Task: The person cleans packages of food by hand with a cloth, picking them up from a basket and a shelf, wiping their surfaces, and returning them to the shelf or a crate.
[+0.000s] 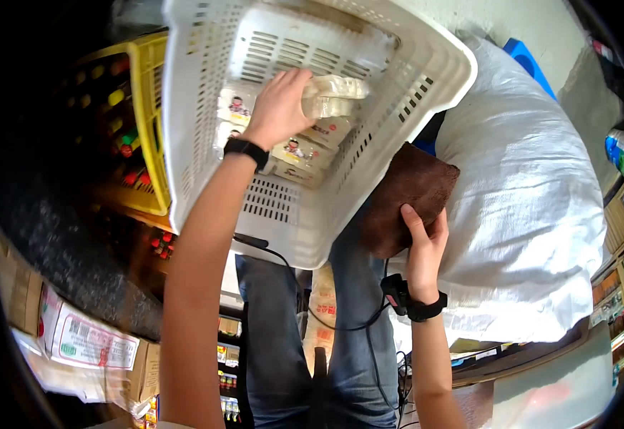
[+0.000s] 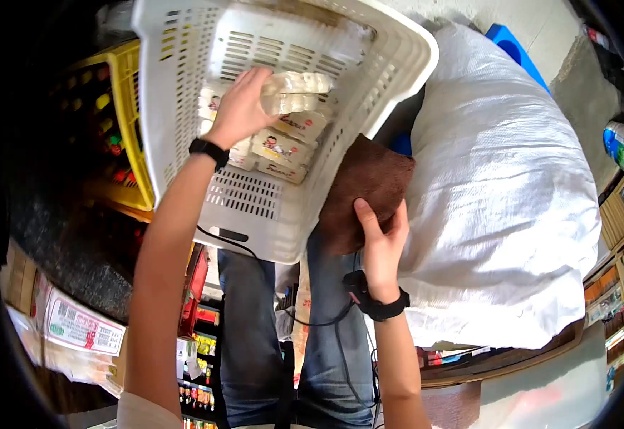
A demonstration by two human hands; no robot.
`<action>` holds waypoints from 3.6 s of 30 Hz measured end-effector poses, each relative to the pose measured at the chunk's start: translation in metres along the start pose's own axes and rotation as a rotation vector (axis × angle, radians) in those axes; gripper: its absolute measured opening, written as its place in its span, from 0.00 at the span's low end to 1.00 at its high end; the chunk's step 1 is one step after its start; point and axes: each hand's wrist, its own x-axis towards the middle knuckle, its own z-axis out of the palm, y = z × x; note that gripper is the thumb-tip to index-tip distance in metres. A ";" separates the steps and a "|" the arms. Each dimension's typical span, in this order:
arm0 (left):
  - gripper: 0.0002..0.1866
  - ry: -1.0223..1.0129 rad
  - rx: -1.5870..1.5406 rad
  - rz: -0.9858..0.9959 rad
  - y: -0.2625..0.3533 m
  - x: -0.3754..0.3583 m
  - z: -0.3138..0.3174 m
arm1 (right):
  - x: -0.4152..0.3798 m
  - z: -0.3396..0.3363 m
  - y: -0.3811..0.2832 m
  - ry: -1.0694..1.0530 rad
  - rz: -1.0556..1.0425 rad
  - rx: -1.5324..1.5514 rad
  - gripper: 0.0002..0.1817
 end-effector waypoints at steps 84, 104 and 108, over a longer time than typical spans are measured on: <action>0.23 1.520 -1.222 -0.576 -0.004 -0.749 -0.263 | -0.643 0.386 0.060 -1.249 -1.661 -1.287 0.20; 0.20 1.548 -1.188 -0.655 -0.001 -0.747 -0.263 | -0.608 0.386 0.010 -0.900 -1.818 -1.132 0.19; 0.21 1.546 -1.161 -0.671 0.003 -0.749 -0.266 | -0.647 0.378 0.056 -1.462 -1.725 -1.206 0.16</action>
